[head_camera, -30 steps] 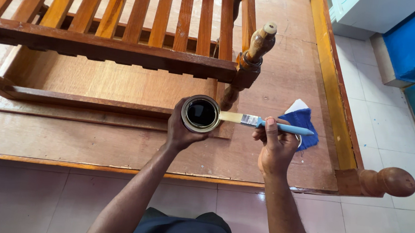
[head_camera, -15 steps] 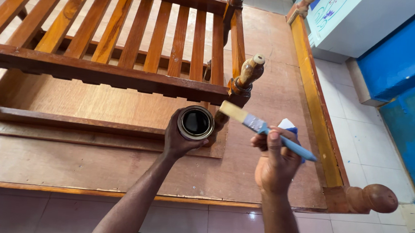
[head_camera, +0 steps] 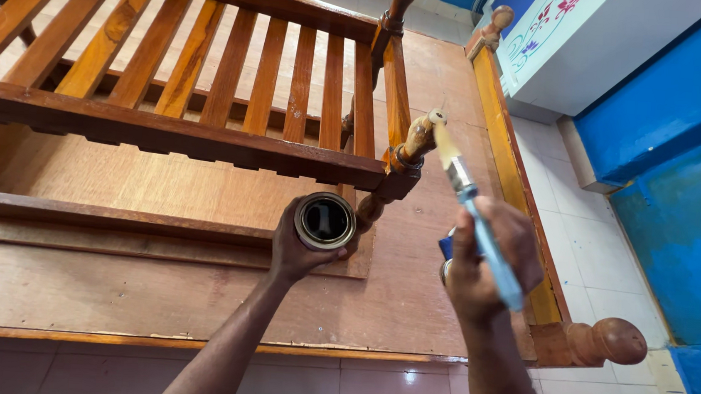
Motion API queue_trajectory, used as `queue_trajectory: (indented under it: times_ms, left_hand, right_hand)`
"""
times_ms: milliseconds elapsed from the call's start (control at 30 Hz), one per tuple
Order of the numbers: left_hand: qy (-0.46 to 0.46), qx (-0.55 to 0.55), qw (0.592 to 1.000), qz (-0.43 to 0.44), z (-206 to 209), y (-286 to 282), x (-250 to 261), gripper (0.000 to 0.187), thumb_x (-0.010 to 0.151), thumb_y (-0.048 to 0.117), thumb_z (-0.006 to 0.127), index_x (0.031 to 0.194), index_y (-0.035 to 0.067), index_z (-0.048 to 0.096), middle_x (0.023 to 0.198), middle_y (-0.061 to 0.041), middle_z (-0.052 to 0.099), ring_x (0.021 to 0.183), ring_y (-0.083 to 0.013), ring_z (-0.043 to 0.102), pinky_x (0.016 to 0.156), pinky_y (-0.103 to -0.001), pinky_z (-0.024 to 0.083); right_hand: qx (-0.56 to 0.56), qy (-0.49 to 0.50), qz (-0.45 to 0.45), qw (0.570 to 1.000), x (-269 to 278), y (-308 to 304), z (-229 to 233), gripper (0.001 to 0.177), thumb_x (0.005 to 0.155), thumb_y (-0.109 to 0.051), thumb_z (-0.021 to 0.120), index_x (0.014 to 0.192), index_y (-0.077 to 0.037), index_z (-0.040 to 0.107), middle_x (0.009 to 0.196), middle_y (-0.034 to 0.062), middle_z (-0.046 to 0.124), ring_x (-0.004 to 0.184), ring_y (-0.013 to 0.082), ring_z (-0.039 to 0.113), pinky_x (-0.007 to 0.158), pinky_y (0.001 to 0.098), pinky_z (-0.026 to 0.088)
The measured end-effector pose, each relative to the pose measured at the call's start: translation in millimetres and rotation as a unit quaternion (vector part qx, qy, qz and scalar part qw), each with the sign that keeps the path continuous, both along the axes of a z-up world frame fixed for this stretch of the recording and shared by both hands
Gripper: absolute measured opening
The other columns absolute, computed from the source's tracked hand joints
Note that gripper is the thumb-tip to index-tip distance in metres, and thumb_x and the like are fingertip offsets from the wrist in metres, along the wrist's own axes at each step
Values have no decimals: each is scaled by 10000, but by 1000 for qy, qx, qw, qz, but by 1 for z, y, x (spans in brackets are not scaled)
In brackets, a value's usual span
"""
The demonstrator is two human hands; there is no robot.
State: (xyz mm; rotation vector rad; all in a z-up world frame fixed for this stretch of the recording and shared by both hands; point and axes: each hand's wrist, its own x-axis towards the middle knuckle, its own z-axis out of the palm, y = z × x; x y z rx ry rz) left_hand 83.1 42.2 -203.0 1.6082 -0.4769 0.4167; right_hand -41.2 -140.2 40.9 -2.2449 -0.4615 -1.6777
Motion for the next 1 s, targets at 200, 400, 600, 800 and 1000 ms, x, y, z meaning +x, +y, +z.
queue_trajectory:
  times_ms: [200, 400, 600, 800, 1000]
  left_hand:
    - [-19, 24, 1000, 0, 23, 5, -13, 1123, 566, 439, 997, 1430, 5, 426, 1333, -169, 602, 1246, -302, 648, 1047, -442, 569]
    - [-71, 51, 996, -1, 57, 12, -21, 1080, 557, 445, 1005, 1385, 13, 462, 1295, -169, 600, 1223, -300, 641, 1054, -441, 561]
    - [-61, -4, 997, -50, 85, 15, -32, 1008, 622, 428, 992, 1396, 27, 485, 1308, -153, 632, 1238, -284, 677, 1070, -422, 596]
    - [-68, 0, 997, -39, 93, 17, -41, 1123, 602, 472, 981, 1448, -3, 414, 1317, -173, 622, 1246, -299, 662, 1066, -440, 581]
    - [-56, 13, 998, -25, 102, 19, -50, 1153, 577, 487, 985, 1441, -12, 408, 1310, -186, 635, 1225, -303, 674, 1037, -441, 583]
  right_hand:
    - [-27, 42, -29, 998, 0, 21, 3, 216, 1009, -66, 754, 1178, -3, 635, 1149, 143, 659, 1061, 260, 712, 851, 352, 633]
    - [-60, 99, -74, 990, 4, 40, 12, 275, 956, -24, 776, 1192, 1, 639, 1137, 156, 616, 1022, 250, 651, 802, 351, 579]
    - [-64, 127, -50, 989, 4, 53, 27, 274, 955, -20, 752, 1189, -1, 610, 1213, 192, 566, 1137, 320, 618, 905, 415, 567]
    - [-107, 164, -61, 979, 16, 49, 23, 282, 954, -11, 742, 1197, 37, 609, 1189, 192, 583, 1104, 335, 628, 917, 435, 560]
    - [-75, 190, -6, 979, 9, 53, 3, 262, 934, -10, 742, 1162, 24, 619, 1141, 172, 600, 1013, 316, 678, 821, 406, 583]
